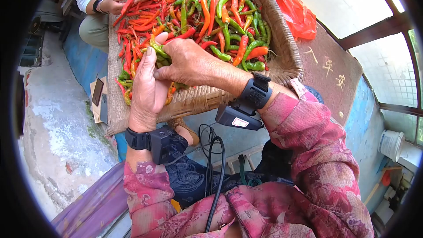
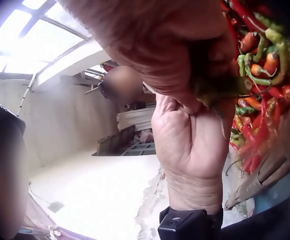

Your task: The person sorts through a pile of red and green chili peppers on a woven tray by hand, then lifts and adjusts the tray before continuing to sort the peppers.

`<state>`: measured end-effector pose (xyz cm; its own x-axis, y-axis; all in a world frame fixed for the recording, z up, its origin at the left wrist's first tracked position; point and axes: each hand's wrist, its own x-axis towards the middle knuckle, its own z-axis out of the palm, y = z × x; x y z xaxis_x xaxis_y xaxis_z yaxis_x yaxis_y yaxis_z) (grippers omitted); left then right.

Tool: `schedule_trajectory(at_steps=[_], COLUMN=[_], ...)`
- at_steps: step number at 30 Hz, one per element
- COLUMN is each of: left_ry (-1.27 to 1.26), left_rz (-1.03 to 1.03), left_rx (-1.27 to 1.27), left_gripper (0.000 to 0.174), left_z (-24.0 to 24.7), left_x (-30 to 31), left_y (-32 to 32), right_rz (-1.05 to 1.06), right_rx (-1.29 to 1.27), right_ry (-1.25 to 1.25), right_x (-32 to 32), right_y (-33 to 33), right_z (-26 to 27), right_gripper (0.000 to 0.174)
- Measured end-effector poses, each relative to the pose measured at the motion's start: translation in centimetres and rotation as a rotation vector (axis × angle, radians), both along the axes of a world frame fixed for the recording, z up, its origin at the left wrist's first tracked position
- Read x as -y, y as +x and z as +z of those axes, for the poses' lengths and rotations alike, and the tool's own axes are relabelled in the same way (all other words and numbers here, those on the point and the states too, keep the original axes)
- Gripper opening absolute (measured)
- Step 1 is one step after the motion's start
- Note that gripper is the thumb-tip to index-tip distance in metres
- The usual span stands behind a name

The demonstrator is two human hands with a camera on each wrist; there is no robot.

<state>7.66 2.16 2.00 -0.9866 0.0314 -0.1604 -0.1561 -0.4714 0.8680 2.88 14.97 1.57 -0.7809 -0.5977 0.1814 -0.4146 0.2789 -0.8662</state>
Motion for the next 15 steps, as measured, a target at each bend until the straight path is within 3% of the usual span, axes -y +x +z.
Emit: schedule_trajectory(at_steps=[2,4,6,8,9,10,12,13,14,15], left_ry=[0.136,0.056,-0.272,-0.406,-0.538,-0.539,-0.902,-1.027,-1.027,-1.243], left_rz=[-0.100,-0.108,0.028,0.057,0.081,0.080,-0.058,-0.177,-0.181,-0.339], left_rx=[0.018,-0.021,-0.071,-0.047,-0.022,-0.021,-0.050,-0.063,-0.060,-0.014], left_gripper=[0.050,0.052,0.048,0.044,0.039,0.039,0.031,0.037,0.037,0.040], left_z=[0.0,0.6,1.3,1.0,0.8,0.5,-0.3,-0.8,-1.3,-0.9], left_x=[0.2,1.3,2.9,4.6,5.1,5.3,5.5,6.0,6.1,5.5], left_y=[-0.1,-0.3,-0.7,-0.9,-1.0,-1.0,-1.2,-1.5,-1.4,-1.1], right_rz=[0.058,0.141,-0.036,-0.217,-0.226,-0.227,-0.468,-0.421,-0.197,-0.162], right_rx=[0.233,0.417,0.487,0.484,0.787,0.788,1.090,1.061,1.152,1.111], right_ry=[0.065,0.127,-0.144,-0.497,-0.994,-0.995,-1.082,-1.072,-1.054,-0.933], right_x=[-0.5,-1.7,-3.0,-4.5,-4.6,-4.6,-4.7,-4.3,-4.5,-4.2], right_y=[-0.7,-1.9,-3.0,-5.7,-6.4,-6.3,-6.0,-5.0,-5.1,-4.4], right_z=[0.7,2.3,2.9,1.2,1.5,1.4,1.1,0.8,-0.6,0.1], right_gripper=[0.034,0.029,0.030,0.033,0.036,0.036,0.032,0.032,0.032,0.032])
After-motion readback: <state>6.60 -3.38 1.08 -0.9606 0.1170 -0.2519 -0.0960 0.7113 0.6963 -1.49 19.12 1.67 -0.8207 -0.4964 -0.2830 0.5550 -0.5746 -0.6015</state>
